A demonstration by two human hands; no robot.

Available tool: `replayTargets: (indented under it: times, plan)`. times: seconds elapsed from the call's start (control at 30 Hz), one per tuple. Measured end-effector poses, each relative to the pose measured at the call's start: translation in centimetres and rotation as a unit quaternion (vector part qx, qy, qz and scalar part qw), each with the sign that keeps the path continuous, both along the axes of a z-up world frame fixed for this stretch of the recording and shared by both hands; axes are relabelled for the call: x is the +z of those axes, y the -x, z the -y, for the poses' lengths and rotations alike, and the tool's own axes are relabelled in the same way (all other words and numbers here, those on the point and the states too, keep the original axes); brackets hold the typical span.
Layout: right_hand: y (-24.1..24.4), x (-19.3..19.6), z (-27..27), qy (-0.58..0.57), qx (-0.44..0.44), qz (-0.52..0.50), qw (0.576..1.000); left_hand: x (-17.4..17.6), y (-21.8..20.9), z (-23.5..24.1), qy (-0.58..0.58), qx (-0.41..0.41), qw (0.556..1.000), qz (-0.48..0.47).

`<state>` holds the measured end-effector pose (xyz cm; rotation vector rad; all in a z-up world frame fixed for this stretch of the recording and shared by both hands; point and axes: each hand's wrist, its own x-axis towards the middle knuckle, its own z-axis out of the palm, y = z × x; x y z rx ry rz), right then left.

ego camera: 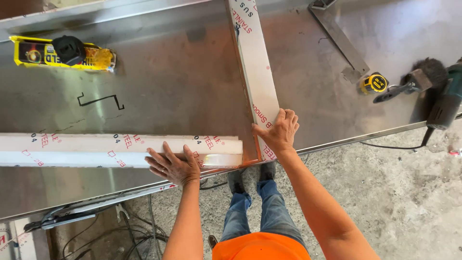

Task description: Measuring, marking, and aligning stainless steel components on a fabrication table.

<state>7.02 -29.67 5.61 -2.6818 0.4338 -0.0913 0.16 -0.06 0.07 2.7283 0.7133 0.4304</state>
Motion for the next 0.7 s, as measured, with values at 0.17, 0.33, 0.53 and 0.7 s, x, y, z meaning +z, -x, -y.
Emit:
replayTargets:
  times: [0.17, 0.33, 0.53, 0.7]
  plan:
    - [-0.3, -0.2, -0.1, -0.004, -0.012, -0.009, 1.0, -0.3, -0.3, 0.1, -0.004, 0.001, 1.0, 0.011]
    - [0.0, 0.0, -0.2, -0.006, -0.012, 0.009, 1.0, -0.2, -0.1, 0.0, 0.001, -0.001, 1.0, 0.011]
    - [0.1, -1.0, -0.4, 0.007, 0.008, 0.062, 0.998, -0.5, 0.4, -0.2, 0.007, 0.001, 1.0, -0.001]
    - [-0.1, -1.0, -0.4, -0.006, -0.018, 0.045, 0.999, -1.4, -1.1, 0.8, -0.023, 0.009, 0.995, 0.092]
